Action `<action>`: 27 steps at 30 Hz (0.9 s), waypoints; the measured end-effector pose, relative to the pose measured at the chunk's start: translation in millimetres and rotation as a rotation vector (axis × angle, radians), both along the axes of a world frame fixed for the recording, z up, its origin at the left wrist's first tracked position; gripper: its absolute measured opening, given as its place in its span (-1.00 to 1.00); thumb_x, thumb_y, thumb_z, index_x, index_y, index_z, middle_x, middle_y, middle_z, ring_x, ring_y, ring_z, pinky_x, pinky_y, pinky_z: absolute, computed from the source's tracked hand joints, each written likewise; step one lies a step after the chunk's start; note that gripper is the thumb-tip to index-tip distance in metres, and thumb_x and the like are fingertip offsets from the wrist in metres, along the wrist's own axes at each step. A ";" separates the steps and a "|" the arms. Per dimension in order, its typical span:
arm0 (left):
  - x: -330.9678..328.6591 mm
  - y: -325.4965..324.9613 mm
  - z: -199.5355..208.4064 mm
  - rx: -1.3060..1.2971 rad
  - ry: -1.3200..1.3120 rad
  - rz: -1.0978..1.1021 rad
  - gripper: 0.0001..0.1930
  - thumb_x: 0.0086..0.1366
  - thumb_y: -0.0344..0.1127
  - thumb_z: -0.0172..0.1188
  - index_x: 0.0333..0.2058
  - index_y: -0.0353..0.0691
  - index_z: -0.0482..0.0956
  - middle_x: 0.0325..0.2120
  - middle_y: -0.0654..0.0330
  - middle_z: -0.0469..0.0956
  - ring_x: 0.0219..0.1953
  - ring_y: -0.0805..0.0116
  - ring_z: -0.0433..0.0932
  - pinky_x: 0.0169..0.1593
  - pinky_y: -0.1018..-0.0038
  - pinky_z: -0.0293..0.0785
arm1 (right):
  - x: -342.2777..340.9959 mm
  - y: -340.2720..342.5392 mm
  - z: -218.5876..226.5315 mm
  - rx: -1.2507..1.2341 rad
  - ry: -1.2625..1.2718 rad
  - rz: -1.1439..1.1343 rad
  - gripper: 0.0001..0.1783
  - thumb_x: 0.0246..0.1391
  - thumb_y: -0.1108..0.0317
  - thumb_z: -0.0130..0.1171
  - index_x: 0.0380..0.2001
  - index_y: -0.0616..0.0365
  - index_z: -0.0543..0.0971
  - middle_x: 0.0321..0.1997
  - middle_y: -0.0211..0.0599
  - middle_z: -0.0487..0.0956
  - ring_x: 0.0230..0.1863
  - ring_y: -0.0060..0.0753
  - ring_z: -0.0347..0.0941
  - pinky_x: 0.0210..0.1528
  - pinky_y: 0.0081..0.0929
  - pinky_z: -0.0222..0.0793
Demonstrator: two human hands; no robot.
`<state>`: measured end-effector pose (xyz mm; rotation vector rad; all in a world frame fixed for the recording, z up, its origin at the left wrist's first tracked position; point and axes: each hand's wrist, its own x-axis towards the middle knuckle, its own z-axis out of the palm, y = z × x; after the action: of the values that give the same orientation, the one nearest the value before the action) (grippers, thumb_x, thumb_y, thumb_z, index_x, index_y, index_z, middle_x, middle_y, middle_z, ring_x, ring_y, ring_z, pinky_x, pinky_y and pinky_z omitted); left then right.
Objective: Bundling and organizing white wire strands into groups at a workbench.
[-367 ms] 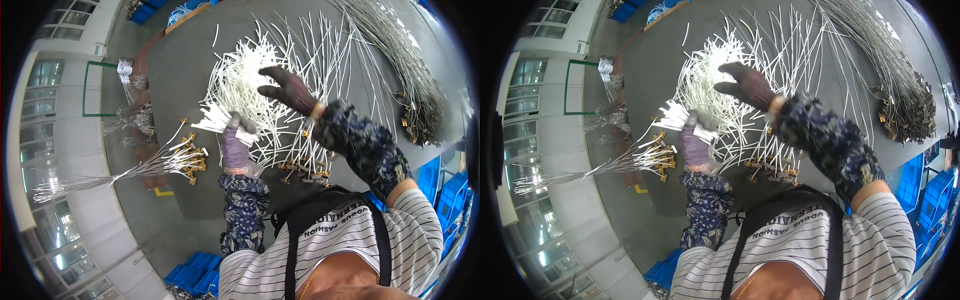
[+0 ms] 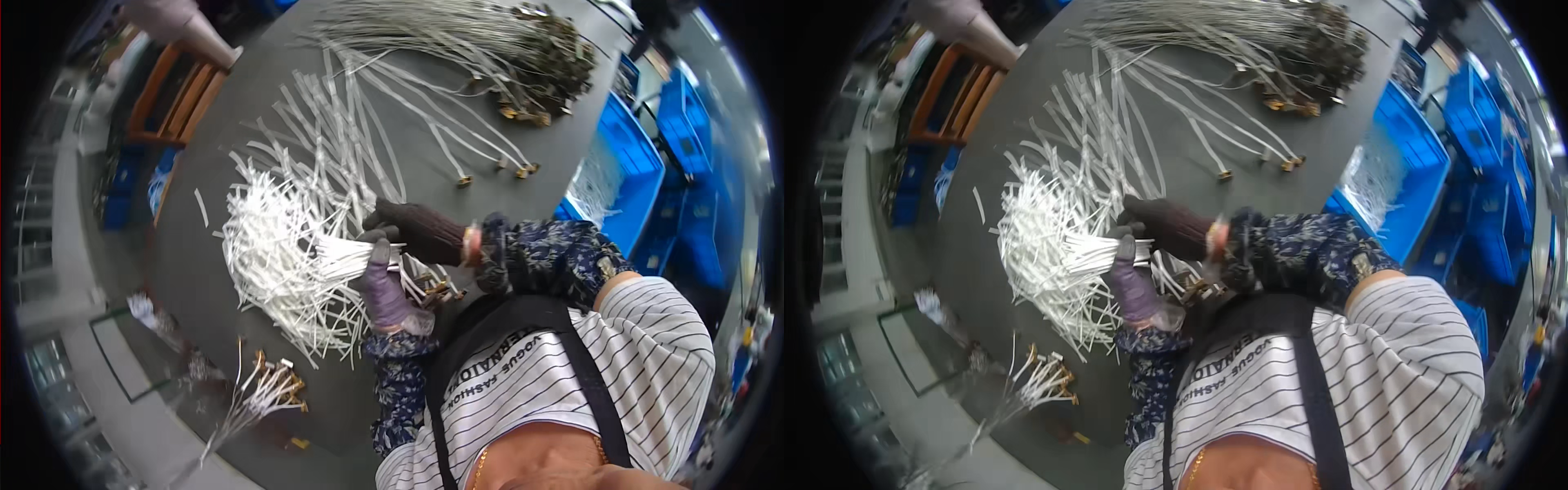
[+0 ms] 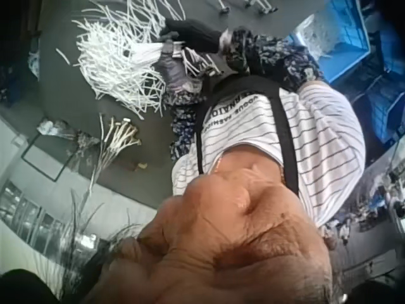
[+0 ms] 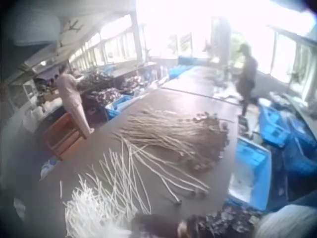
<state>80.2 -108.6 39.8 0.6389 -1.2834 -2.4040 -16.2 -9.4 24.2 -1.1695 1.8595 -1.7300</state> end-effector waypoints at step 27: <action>-93.3 41.4 -88.9 -0.615 -0.730 -0.183 -0.65 0.19 -0.22 0.21 -0.23 -0.43 0.42 -0.64 0.21 0.50 -0.73 0.49 0.41 -0.70 0.58 0.35 | -122.3 303.6 -33.5 0.581 0.043 -0.995 -0.29 -0.11 0.02 0.27 0.12 0.02 0.37 -0.07 0.01 0.51 -0.09 -0.03 0.48 -0.04 -0.23 0.39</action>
<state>-13.1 -67.2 -49.2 1.2871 -2.3142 -1.7482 -138.5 294.2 -9.3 -0.0083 2.9522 -1.3029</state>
